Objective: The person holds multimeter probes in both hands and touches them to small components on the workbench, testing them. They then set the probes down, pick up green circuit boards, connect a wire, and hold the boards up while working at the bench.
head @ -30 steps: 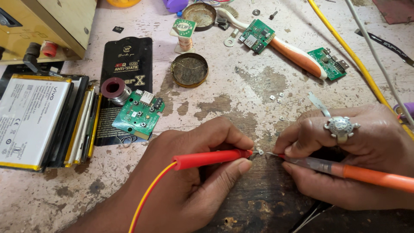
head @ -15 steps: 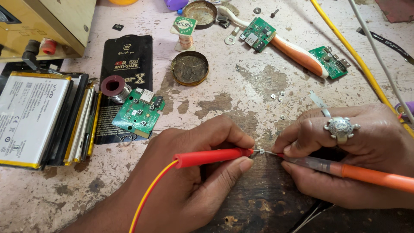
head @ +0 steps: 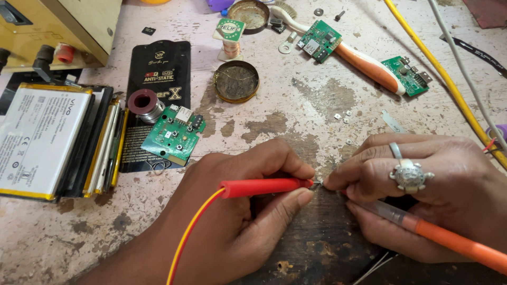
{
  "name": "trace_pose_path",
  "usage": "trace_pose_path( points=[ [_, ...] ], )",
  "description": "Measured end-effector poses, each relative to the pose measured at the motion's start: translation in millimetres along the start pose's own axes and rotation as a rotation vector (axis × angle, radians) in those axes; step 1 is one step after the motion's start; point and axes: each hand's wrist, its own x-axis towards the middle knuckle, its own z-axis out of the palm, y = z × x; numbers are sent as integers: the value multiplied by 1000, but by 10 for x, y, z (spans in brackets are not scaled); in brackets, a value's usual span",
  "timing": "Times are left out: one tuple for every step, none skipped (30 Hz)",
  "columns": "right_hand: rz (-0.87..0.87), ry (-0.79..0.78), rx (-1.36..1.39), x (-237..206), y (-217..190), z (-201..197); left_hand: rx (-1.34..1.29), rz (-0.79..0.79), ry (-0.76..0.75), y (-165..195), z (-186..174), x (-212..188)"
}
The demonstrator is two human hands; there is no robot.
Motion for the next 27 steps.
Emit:
trace_pose_path(
  points=[
    [-10,0,-7,5,-21,9,-2,-11,0,9,-4,-16],
    [-19,0,-15,11,-42,16,-6,-19,0,17,-7,-33],
    [-41,7,-5,16,-71,32,-10,-27,1,30,-9,-48],
    [-67,9,-15,21,-97,34,-14,-35,1,42,-10,-64],
    [-93,12,-25,27,-125,39,-11,-19,17,57,-10,-78],
    [-122,11,-55,29,-154,21,-9,-5,31,73,-10,-91],
    [-151,9,-87,36,-180,4,-6,12,45,89,-10,-105],
    [-168,5,-102,51,-204,4,-9,9,49,108,-14,-116],
    [-184,3,-117,65,-228,1,-12,7,53,127,-19,-131],
    [-201,1,-135,72,-256,-15,-13,7,56,152,-27,-147],
    [-188,-5,-116,72,-287,-40,8,-3,49,179,-37,-167],
    [-177,-11,-99,67,-318,-69,30,-13,42,210,-48,-191],
    [-166,-18,-80,57,-352,-98,52,-24,37,246,-60,-215],
    [-175,-20,-78,44,-383,-126,41,-14,43,283,-71,-242],
    [-184,-22,-77,32,-412,-146,29,-2,48,324,-81,-266],
    [-193,-22,-77,17,-438,-159,19,11,52,363,-88,-288],
    [-144,-35,-74,-4,-467,-171,18,-2,49,403,-93,-308],
    [-93,-49,-70,-30,-496,-186,17,-16,44,442,-96,-323],
    [-41,-65,-66,-58,-521,-200,13,-30,39,473,-97,-335],
    [-45,-59,-59,-73,-539,-208,19,-22,36,504,-100,-343],
    [-51,-52,-51,-75,-540,-204,28,-15,34,521,-102,-346],
    [-56,-46,-42,-79,-548,-211,36,-8,33,539,-108,-350],
    [-40,-56,-54,-79,-549,-218,40,-11,33,546,-114,-350],
    [-24,-65,-65,-75,-549,-228,44,-15,32,550,-122,-353],
    [-7,-75,-76,-68,-549,-236,47,-19,30,549,-129,-353],
    [-67,-57,-74,-54,-544,-240,44,-20,34,543,-134,-353],
    [-127,-38,-72,-36,-539,-248,42,-22,36,541,-139,-354]
  ],
)
